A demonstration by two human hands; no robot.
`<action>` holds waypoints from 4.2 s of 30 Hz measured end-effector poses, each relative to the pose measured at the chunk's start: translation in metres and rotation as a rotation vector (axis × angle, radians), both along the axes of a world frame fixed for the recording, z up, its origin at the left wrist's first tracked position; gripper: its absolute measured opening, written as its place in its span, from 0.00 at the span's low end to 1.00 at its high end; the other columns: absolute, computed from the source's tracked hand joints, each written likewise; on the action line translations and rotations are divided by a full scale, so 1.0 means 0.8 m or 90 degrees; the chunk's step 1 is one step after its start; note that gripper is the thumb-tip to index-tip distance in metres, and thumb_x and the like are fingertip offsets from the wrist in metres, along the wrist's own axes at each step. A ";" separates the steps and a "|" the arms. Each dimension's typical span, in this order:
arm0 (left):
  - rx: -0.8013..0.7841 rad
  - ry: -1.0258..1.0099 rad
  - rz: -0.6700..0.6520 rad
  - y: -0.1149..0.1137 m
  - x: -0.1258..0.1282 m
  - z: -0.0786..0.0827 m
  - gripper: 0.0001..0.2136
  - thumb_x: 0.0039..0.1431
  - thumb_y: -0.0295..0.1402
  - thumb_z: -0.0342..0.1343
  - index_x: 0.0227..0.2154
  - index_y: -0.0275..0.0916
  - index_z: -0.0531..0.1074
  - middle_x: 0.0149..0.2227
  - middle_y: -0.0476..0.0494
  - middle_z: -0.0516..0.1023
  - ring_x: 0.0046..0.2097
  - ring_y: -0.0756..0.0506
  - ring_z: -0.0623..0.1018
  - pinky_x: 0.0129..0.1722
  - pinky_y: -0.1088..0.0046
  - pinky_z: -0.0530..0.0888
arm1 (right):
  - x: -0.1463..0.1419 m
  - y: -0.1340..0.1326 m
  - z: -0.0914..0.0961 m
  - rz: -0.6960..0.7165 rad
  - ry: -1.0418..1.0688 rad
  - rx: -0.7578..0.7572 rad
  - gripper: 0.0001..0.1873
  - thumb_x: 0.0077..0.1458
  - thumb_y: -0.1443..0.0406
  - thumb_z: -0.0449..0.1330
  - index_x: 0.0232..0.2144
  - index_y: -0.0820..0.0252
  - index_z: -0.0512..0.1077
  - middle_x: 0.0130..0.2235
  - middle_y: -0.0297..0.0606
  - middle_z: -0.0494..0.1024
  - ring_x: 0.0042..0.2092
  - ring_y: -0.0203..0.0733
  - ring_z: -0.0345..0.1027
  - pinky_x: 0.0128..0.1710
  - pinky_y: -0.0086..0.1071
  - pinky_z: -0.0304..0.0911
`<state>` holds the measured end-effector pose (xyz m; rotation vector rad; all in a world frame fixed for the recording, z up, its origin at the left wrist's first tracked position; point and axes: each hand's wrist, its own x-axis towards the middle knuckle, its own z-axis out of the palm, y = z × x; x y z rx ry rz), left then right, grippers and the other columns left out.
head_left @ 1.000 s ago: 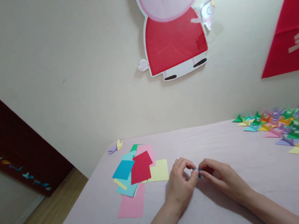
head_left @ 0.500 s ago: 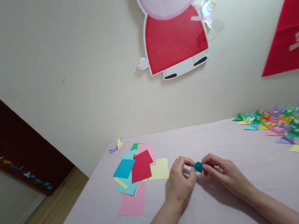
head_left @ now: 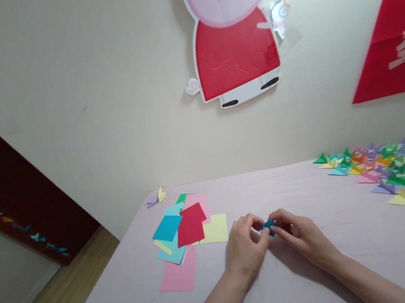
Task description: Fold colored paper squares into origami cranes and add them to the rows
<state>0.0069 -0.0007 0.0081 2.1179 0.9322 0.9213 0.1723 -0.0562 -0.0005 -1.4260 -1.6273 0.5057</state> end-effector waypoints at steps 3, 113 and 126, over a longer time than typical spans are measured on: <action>0.021 0.008 0.003 0.001 0.002 -0.002 0.05 0.56 0.24 0.54 0.31 0.42 0.70 0.33 0.52 0.75 0.38 0.46 0.73 0.41 0.70 0.66 | 0.000 -0.001 0.002 -0.005 -0.042 0.023 0.10 0.63 0.57 0.54 0.38 0.54 0.71 0.26 0.30 0.69 0.29 0.40 0.63 0.30 0.32 0.59; 0.154 0.195 -0.062 0.040 0.037 -0.014 0.05 0.63 0.27 0.57 0.31 0.42 0.70 0.32 0.51 0.75 0.40 0.44 0.71 0.41 0.67 0.61 | 0.055 0.048 0.000 0.006 -0.174 -0.144 0.02 0.47 0.67 0.65 0.28 0.57 0.76 0.32 0.37 0.75 0.38 0.45 0.64 0.39 0.35 0.57; 0.142 0.180 -0.061 0.042 0.037 -0.016 0.06 0.62 0.27 0.59 0.29 0.41 0.69 0.31 0.52 0.74 0.39 0.45 0.71 0.41 0.67 0.61 | 0.063 0.048 0.002 0.063 -0.118 -0.154 0.05 0.49 0.65 0.61 0.26 0.56 0.77 0.30 0.35 0.77 0.39 0.44 0.67 0.42 0.34 0.60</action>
